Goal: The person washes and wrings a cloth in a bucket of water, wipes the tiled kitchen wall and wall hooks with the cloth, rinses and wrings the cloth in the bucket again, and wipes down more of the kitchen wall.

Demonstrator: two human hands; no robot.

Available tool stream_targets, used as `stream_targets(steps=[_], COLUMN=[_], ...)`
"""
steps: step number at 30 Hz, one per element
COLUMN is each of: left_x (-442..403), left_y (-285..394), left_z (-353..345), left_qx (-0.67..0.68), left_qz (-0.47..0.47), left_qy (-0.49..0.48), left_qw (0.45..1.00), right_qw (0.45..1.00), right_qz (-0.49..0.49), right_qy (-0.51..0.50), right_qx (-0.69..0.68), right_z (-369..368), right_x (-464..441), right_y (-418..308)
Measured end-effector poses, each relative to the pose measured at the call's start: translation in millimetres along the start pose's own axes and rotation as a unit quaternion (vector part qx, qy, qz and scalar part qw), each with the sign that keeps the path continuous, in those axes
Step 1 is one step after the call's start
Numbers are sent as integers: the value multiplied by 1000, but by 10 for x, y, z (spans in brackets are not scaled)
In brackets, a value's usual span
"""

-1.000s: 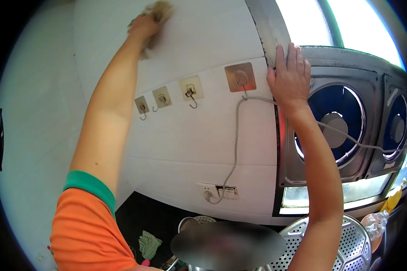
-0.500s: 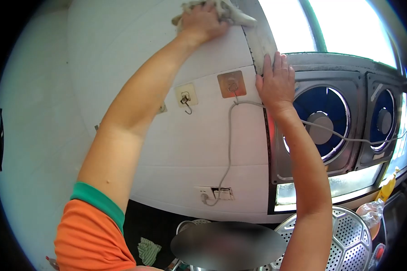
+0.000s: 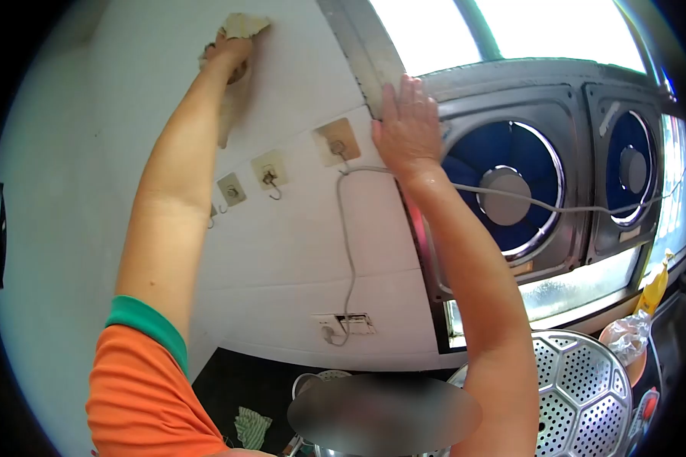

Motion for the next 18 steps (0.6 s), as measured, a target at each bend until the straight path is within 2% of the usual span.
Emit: stream_targets(steps=[2,3,5,8,11,13,16,18], left_x=[214,321,531,379,598,965,1384,1330], left_y=[309,444,657,818,677,442,258,222], left_z=[35,8,-5,-222,-286,-382,-477,-471], left_qx=[-8,65,208,-51,-176,-166,-140,-136], left_qz=[-11,-109,-299,-302,-316,-424,-508,-532], left_qy=[57,83,128,259,107,177,234,236], left_qw=[998,988,923,916,926,872,817,801], right_qw=[1000,1000,999,999,999,999,999,999], right_qz=[-3,-5,-10,-10,-11,-2,24,36], right_qy=[3,9,16,17,3,13,-1,-1], right_qx=[-12,-19,-30,-38,-42,-51,-30,-19], right_z=[33,45,51,51,82,72,86,64], right_x=[13,-3,3,0,-23,21,53,49], right_y=[0,-6,-1,13,-14,12,61,36])
Point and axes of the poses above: each hand's wrist, its own x-axis away from the middle knuckle, its own z-axis out of the back of the hand, y = z × x, the point moved 2 cm from there along -x, towards the middle knuckle, and after that the axes turned 6 degrees about -x, right-handed, at the moved point
